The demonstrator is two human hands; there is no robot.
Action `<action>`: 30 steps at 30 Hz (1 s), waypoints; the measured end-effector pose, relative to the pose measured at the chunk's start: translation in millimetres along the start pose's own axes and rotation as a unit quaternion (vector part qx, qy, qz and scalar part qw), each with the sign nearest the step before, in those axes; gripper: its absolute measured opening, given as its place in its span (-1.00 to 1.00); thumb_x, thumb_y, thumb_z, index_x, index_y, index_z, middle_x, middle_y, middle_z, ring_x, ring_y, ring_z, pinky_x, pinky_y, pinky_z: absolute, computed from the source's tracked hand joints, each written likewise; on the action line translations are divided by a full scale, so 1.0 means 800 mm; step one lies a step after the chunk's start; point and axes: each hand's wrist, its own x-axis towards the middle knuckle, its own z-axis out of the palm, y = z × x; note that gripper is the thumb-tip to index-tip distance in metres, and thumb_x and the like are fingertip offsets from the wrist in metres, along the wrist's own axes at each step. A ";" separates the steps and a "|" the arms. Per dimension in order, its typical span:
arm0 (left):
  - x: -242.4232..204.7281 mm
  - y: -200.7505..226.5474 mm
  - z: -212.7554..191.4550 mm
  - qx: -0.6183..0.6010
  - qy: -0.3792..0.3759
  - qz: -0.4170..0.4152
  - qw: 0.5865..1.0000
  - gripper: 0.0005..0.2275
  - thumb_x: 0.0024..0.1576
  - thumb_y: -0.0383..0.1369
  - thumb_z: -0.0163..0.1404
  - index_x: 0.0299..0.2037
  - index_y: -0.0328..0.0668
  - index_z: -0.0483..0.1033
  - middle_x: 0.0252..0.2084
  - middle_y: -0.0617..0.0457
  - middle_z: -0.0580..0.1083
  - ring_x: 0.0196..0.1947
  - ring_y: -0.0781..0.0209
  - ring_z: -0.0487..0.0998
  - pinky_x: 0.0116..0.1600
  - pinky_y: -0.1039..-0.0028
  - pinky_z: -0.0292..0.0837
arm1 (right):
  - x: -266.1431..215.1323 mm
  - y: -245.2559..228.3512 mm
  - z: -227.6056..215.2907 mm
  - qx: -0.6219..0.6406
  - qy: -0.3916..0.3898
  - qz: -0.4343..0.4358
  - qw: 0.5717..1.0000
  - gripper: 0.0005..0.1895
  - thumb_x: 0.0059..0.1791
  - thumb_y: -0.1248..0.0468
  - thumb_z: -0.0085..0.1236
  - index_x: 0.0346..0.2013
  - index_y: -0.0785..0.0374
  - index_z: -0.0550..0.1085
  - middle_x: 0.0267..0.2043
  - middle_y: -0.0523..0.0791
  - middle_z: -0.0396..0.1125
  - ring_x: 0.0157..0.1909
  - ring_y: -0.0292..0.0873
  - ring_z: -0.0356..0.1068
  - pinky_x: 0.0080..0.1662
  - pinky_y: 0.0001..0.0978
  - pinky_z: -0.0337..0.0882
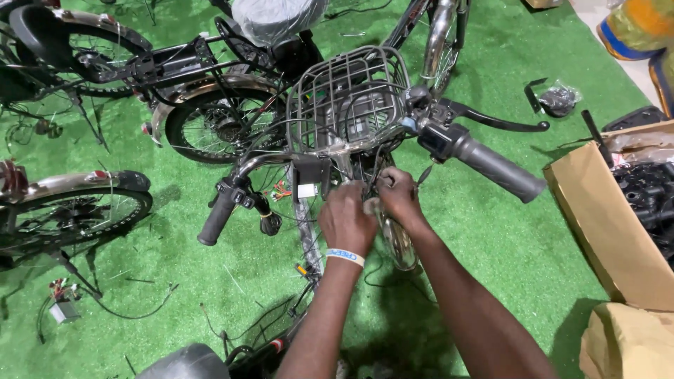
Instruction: The person works on the handlebar area of a bicycle, organizing and securing wires near the stem and basket. They use their hands to route cables and tighten components on the handlebar assembly.
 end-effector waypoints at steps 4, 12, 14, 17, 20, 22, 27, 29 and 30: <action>-0.007 0.041 0.023 -0.050 -0.058 -0.025 0.997 -0.68 -0.01 -0.35 0.06 -0.03 -0.15 0.48 -0.26 -0.09 0.51 -0.21 -0.17 0.54 -0.21 0.00 0.52 | 0.021 -0.022 -0.010 0.024 -0.019 0.016 0.999 -0.76 -0.18 0.05 0.22 -0.32 0.06 0.55 -0.38 -0.06 0.45 -0.20 0.01 0.46 -0.08 -0.23 0.40; 0.029 0.078 0.012 -0.155 -0.089 -0.272 0.946 -0.76 0.20 -0.14 -0.23 -0.11 -0.08 0.32 -0.37 -0.25 0.53 -0.24 -0.34 0.56 -0.12 -0.07 0.45 | 0.069 -0.008 0.010 0.052 -0.040 0.044 0.997 -0.70 -0.24 0.05 0.35 -0.39 0.19 0.60 -0.43 0.00 0.46 -0.29 0.02 0.48 -0.17 -0.20 0.40; 0.044 0.092 -0.014 -0.211 0.019 -0.249 0.945 -0.85 0.16 -0.28 -0.16 -0.17 -0.10 0.38 -0.38 -0.24 0.54 -0.27 -0.32 0.58 -0.16 0.02 0.47 | 0.074 0.017 0.024 0.084 -0.008 0.091 0.992 -0.75 -0.25 0.08 0.37 -0.42 0.16 0.61 -0.44 -0.05 0.47 -0.29 -0.03 0.48 -0.16 -0.22 0.39; 0.066 0.083 -0.047 -0.265 0.143 -0.184 0.936 -0.91 0.16 -0.41 -0.12 -0.23 -0.13 0.46 -0.39 -0.21 0.55 -0.30 -0.27 0.59 -0.18 0.14 0.48 | 0.044 -0.007 0.004 0.127 0.030 0.103 0.986 -0.78 -0.22 0.12 0.35 -0.44 0.19 0.61 -0.47 -0.07 0.47 -0.32 -0.16 0.45 -0.19 -0.26 0.36; 0.094 0.083 -0.070 -0.285 0.176 -0.103 0.937 -0.88 0.20 -0.40 -0.15 -0.25 -0.13 0.47 -0.37 -0.15 0.55 -0.31 -0.19 0.59 -0.16 0.19 0.47 | 0.038 -0.006 -0.011 0.137 -0.014 -0.005 0.990 -0.81 -0.18 0.17 0.30 -0.44 0.24 0.59 -0.50 -0.02 0.45 -0.36 -0.17 0.43 -0.21 -0.29 0.36; 0.105 0.092 -0.074 -0.299 0.184 -0.067 0.934 -0.88 0.20 -0.41 -0.15 -0.26 -0.14 0.48 -0.36 -0.11 0.55 -0.31 -0.15 0.59 -0.15 0.20 0.48 | 0.041 -0.021 -0.023 0.131 -0.066 -0.064 0.987 -0.85 -0.18 0.22 0.30 -0.46 0.24 0.59 -0.50 0.00 0.44 -0.35 -0.13 0.45 -0.19 -0.31 0.39; 0.097 0.048 -0.045 -0.265 0.113 -0.014 0.957 -0.84 0.06 -0.67 -0.08 -0.21 -0.29 0.46 -0.28 -0.15 0.50 -0.19 -0.25 0.54 -0.05 0.09 0.42 | 0.064 -0.028 -0.045 0.116 -0.050 -0.036 0.991 -0.81 -0.14 0.22 0.28 -0.41 0.31 0.58 -0.49 0.02 0.42 -0.32 -0.13 0.40 -0.14 -0.22 0.35; 0.084 0.031 -0.026 -0.257 0.104 -0.013 0.961 -0.86 0.04 -0.65 -0.04 -0.26 -0.25 0.47 -0.30 -0.09 0.49 -0.19 -0.21 0.54 -0.04 0.13 0.42 | 0.049 0.027 -0.065 0.086 -0.025 0.027 0.996 -0.81 -0.11 0.18 0.24 -0.36 0.25 0.58 -0.46 -0.01 0.43 -0.31 -0.13 0.41 -0.17 -0.22 0.33; 0.078 0.022 -0.014 -0.249 0.099 -0.015 0.963 -0.87 0.03 -0.64 0.01 -0.30 -0.22 0.48 -0.32 -0.03 0.48 -0.18 -0.17 0.53 -0.04 0.18 0.42 | 0.044 0.055 -0.076 0.055 -0.003 0.088 0.995 -0.80 -0.08 0.13 0.20 -0.32 0.19 0.58 -0.43 -0.05 0.43 -0.30 -0.12 0.41 -0.20 -0.21 0.32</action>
